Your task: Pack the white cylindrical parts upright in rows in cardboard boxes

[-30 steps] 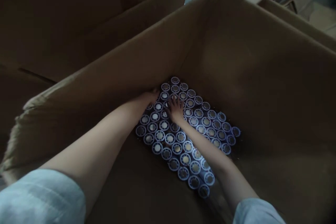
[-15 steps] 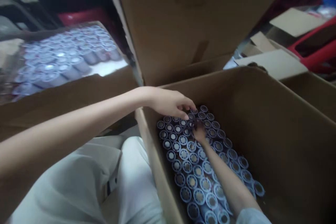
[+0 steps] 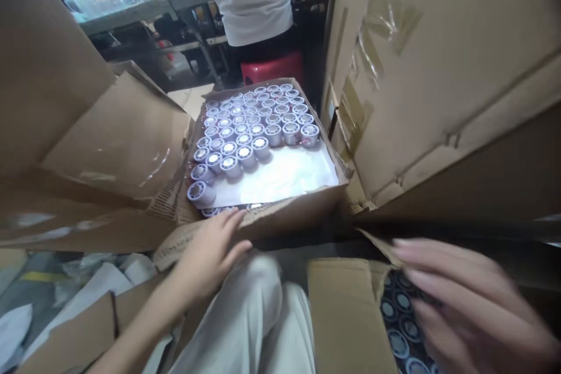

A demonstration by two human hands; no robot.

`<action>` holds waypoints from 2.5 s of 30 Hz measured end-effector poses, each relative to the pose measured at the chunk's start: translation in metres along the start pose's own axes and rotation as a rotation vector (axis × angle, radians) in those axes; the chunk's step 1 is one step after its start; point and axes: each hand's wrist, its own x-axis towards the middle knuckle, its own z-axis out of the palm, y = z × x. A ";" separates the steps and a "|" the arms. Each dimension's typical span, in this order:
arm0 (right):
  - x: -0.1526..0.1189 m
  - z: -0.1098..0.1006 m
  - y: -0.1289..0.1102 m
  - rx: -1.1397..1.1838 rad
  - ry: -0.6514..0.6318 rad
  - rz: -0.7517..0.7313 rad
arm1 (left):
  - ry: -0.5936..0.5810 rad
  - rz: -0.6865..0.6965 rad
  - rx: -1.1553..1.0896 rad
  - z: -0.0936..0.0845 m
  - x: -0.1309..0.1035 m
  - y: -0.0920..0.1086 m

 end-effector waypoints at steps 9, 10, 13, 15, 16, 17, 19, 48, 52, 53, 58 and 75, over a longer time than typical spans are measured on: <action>0.186 0.198 0.026 0.083 -0.540 0.353 | 0.007 -0.428 -0.299 -0.049 0.044 -0.067; 0.192 0.219 0.027 0.002 -0.600 0.343 | 0.020 -0.499 -0.213 -0.051 0.056 -0.081; 0.201 0.273 0.027 -0.199 -0.757 0.211 | -0.076 -0.597 0.027 -0.048 0.082 -0.104; 0.199 0.297 0.027 -0.283 -0.825 0.148 | -0.176 -0.579 0.150 -0.043 0.089 -0.105; 0.197 0.306 0.027 -0.318 -0.840 0.147 | -0.217 -0.563 0.204 -0.040 0.090 -0.104; 0.194 0.311 0.027 -0.353 -0.843 0.165 | -0.247 -0.550 0.251 -0.038 0.090 -0.102; 0.188 0.316 0.027 -0.411 -0.842 0.212 | -0.286 -0.527 0.321 -0.036 0.089 -0.101; 0.210 0.262 0.069 -0.380 -1.207 -0.006 | -0.374 -0.479 -0.035 -0.037 0.161 -0.094; 0.203 0.254 0.071 -0.372 -1.277 -0.138 | -0.360 -0.552 -0.065 -0.037 0.157 -0.095; 0.204 0.253 0.073 -0.378 -1.303 -0.151 | -0.355 -0.559 -0.073 -0.036 0.159 -0.095; 0.215 0.250 0.092 -0.363 -1.366 -0.086 | -0.319 -0.624 -0.106 -0.023 0.177 -0.096; 0.189 0.211 0.129 -0.059 -1.322 -0.365 | -0.346 -0.533 -0.184 -0.030 0.161 -0.073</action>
